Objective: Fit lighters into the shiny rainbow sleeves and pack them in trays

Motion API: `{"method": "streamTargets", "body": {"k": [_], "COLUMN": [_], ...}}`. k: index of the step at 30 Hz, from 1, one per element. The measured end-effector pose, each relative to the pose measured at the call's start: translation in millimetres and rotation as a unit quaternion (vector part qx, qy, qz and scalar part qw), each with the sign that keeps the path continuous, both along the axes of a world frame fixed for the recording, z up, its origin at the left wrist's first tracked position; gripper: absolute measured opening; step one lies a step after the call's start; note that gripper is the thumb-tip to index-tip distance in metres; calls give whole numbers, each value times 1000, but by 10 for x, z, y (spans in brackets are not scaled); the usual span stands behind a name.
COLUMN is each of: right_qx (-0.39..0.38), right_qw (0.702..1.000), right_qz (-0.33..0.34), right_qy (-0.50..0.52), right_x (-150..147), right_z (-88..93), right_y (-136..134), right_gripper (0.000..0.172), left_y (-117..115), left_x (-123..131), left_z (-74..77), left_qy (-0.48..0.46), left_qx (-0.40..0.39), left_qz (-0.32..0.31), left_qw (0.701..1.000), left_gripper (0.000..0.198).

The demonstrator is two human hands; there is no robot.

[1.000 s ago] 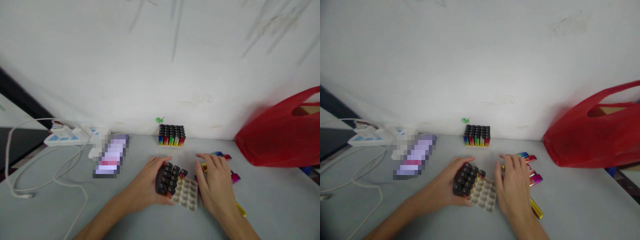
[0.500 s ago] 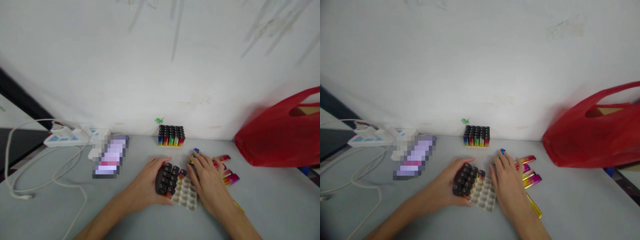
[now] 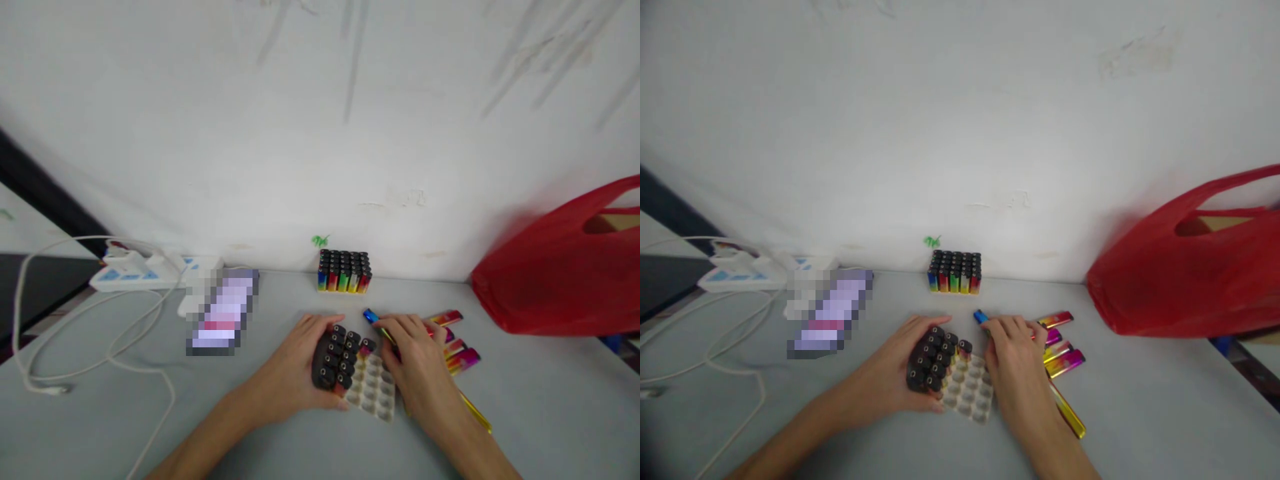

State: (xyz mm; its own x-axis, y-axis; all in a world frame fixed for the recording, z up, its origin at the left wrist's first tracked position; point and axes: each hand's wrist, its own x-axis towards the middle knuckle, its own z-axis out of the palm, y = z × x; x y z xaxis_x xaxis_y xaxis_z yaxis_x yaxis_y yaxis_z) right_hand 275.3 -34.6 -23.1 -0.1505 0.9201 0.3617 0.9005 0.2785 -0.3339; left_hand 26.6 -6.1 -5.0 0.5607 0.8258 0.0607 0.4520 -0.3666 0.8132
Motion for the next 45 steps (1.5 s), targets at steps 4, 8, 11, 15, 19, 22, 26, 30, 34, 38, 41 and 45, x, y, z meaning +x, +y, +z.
{"method": "streamTargets", "body": {"k": [4, 8, 11, 15, 19, 22, 26, 30, 34, 38, 41, 45], "right_qx": [-4, -17, -17, -17, -19, -60, -127, -208, -256, -286, -273, -249], "right_qw": [1000, 1000, 1000, 1000, 991, 958, 857, 723, 657, 653, 683, 666], "right_qz": [2, -2, 2, 15, 3, -27, -55, -39, -8, 18, 16, -2], "right_qy": [10, 5, -7, 8, 132, 280, 496, 657, 709, 701, 677, 704], "right_x": [5, 12, 13, -8, -32, -35, -26, -36, -68, -85, -93, -92], "right_z": [2, -11, -35, -17, 99, 181, 211, 268, 371, 388, 353, 325], "right_y": [12, 21, 22, 6, -41, -71, -55, -31, -59, -78, -73, -60], "right_gripper": [32, 29, 30, 24, 18, 13, 14, 22, 27, 26, 31, 31], "left_y": [-4, -10, -11, -8, -15, -27, -38, -48, -62, -65, -59, -59], "left_x": [-1, 0, 0, -7, 0, 16, 37, 70, 104, 98, 87, 86], "left_z": [4, 7, 10, 5, 0, 15, 32, 31, 35, 22, 9, 16], "left_qy": [-1, 0, -1, -3, -2, 7, 17, 19, 19, 17, 13, 10], "left_qx": [1, 1, 3, 3, 10, 16, 13, 27, 38, 39, 42, 38], "left_qz": [1, 0, 1, -3, 2, 9, 23, 38, 54, 51, 47, 51], "left_qw": [1000, 1000, 1000, 1000, 1000, 1000, 1000, 999, 998, 998, 998, 998], "left_gripper": [113, 112, 113, 113, 113, 109, 108, 104, 100, 100, 102, 102]}}
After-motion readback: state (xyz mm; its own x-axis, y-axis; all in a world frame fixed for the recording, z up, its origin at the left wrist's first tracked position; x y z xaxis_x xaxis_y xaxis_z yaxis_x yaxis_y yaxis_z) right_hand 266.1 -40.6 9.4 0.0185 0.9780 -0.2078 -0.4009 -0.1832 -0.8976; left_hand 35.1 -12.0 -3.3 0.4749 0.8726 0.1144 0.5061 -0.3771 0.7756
